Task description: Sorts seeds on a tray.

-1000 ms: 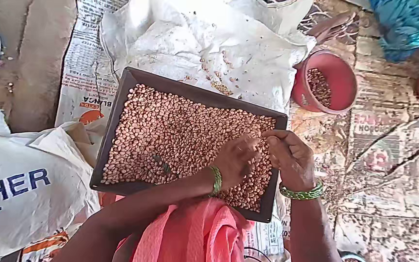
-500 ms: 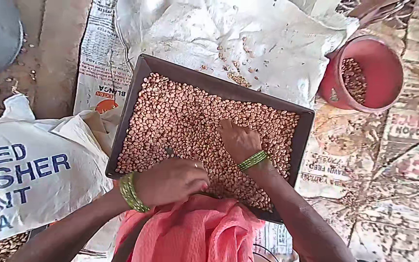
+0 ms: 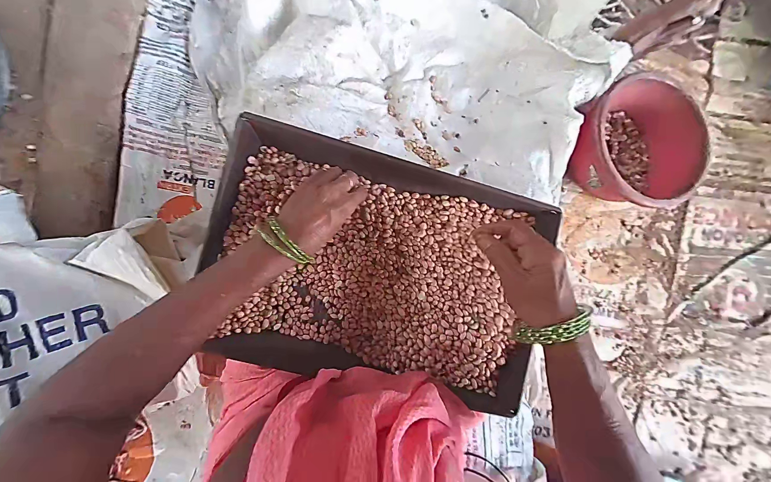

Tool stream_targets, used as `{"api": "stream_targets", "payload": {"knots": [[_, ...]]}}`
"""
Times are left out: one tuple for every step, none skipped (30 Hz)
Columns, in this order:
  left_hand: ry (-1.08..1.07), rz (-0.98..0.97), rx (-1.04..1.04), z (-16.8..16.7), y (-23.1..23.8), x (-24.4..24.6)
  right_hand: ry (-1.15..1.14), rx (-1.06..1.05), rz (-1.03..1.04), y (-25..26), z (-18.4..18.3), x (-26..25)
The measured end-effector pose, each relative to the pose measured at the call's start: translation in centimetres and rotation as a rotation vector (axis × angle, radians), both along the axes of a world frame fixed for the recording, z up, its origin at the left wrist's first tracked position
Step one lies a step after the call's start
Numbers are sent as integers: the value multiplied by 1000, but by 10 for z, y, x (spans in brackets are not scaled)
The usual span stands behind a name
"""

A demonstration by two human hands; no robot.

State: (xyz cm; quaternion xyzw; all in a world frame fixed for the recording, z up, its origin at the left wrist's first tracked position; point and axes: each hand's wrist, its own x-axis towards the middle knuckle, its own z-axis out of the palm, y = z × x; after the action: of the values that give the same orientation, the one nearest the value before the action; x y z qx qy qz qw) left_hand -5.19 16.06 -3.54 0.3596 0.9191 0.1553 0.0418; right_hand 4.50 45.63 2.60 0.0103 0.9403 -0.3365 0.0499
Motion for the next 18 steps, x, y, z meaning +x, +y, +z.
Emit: {"api": "stream_targets", "payload": {"knots": [[-25,2,-10,2,1,0,14,2,-19,10,3,3],[-73,17,-1,6,3,-1,24,-2,-29,17,6,5],[-143,41,28,12,7,0,27,-12,-35,22,8,7],[-232,64,74,19,14,2,26,-25,-36,24,8,8],[-312,76,143,24,23,5,17,-39,-34,24,8,10],[-355,62,231,27,35,9,12,-53,-30,23,8,11],[-387,31,300,30,48,14,12,-63,-25,21,7,11],[-406,-6,343,31,61,20,14,-71,-21,19,6,12],[-391,-46,364,27,73,24,12,-75,-19,17,6,12],[-352,-79,362,21,85,29,13,-73,-20,16,7,13],[-323,-104,322,17,93,31,22,-76,-25,16,8,14],[-302,-122,255,15,100,34,32,-84,-24,16,10,16],[-279,-135,190,14,106,36,38,-94,-24,17,12,17],[-249,-139,136,13,111,38,40,-102,-31,18,15,18],[-204,-133,111,11,115,40,44,-106,-41,20,17,20],[-171,-120,104,10,118,41,54,-110,-48,22,17,22],[-173,-106,96,10,120,42,65,-114,-50,24,18,24],[-200,-94,77,12,122,40,67,-115,-49,26,19,26]]}}
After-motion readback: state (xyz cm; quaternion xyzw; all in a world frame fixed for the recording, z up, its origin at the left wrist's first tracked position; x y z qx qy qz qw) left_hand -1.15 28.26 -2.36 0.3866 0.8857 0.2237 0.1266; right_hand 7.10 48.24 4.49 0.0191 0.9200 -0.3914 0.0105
